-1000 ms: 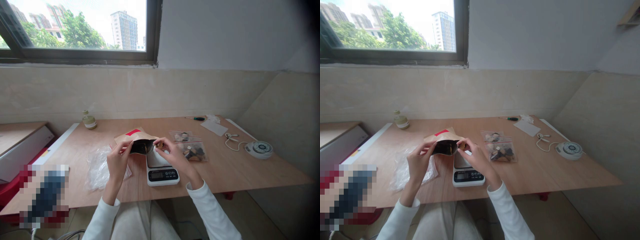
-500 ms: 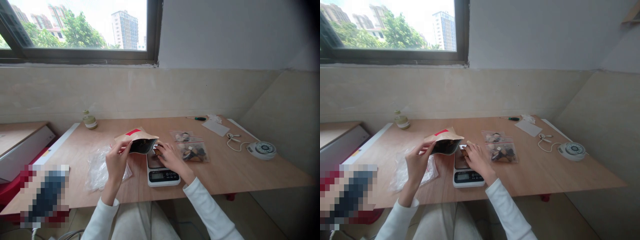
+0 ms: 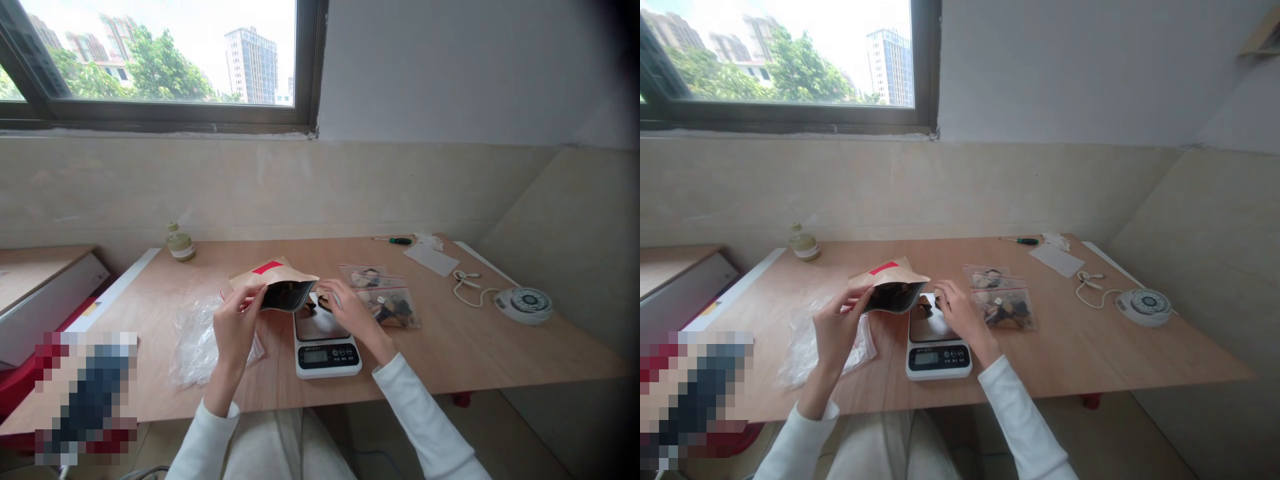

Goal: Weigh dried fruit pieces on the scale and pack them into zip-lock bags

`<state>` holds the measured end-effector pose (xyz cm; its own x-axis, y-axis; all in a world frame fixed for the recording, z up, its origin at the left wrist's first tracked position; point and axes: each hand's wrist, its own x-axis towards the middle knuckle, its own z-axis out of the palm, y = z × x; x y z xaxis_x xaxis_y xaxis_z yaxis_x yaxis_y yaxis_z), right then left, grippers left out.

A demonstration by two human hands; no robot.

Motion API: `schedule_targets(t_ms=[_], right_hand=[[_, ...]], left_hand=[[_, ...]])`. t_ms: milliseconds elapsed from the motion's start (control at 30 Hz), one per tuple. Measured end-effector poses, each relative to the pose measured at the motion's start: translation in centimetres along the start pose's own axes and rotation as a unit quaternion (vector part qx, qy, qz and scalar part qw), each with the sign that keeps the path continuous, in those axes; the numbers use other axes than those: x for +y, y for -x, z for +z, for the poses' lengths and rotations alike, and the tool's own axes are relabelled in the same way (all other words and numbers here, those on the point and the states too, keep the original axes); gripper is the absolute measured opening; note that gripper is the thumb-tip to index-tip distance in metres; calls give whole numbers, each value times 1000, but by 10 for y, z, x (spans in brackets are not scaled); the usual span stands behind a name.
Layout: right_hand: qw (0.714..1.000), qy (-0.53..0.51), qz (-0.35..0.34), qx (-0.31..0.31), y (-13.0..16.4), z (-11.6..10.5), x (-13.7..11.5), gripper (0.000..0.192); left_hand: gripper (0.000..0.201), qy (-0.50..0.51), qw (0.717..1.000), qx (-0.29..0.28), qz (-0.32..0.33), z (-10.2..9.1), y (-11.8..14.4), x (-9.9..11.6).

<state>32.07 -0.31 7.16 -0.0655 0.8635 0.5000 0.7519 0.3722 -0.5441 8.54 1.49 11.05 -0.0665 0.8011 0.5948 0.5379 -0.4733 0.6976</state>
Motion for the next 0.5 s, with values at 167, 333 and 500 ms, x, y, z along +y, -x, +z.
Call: schedule_targets(t_ms=[167,333,500], right_hand=[[994,-38,-97,17,-5,-10,-44,23],[968,95,-174,-151,-35,12,-69,41],[967,165,-107,-165,-70,49,-70,37]], left_hand=[[19,5,1000,-3,4,2,1,1],[20,3,1000,-4,4,4,3,3],[22,-6,1000,-5,11,5,6,4]])
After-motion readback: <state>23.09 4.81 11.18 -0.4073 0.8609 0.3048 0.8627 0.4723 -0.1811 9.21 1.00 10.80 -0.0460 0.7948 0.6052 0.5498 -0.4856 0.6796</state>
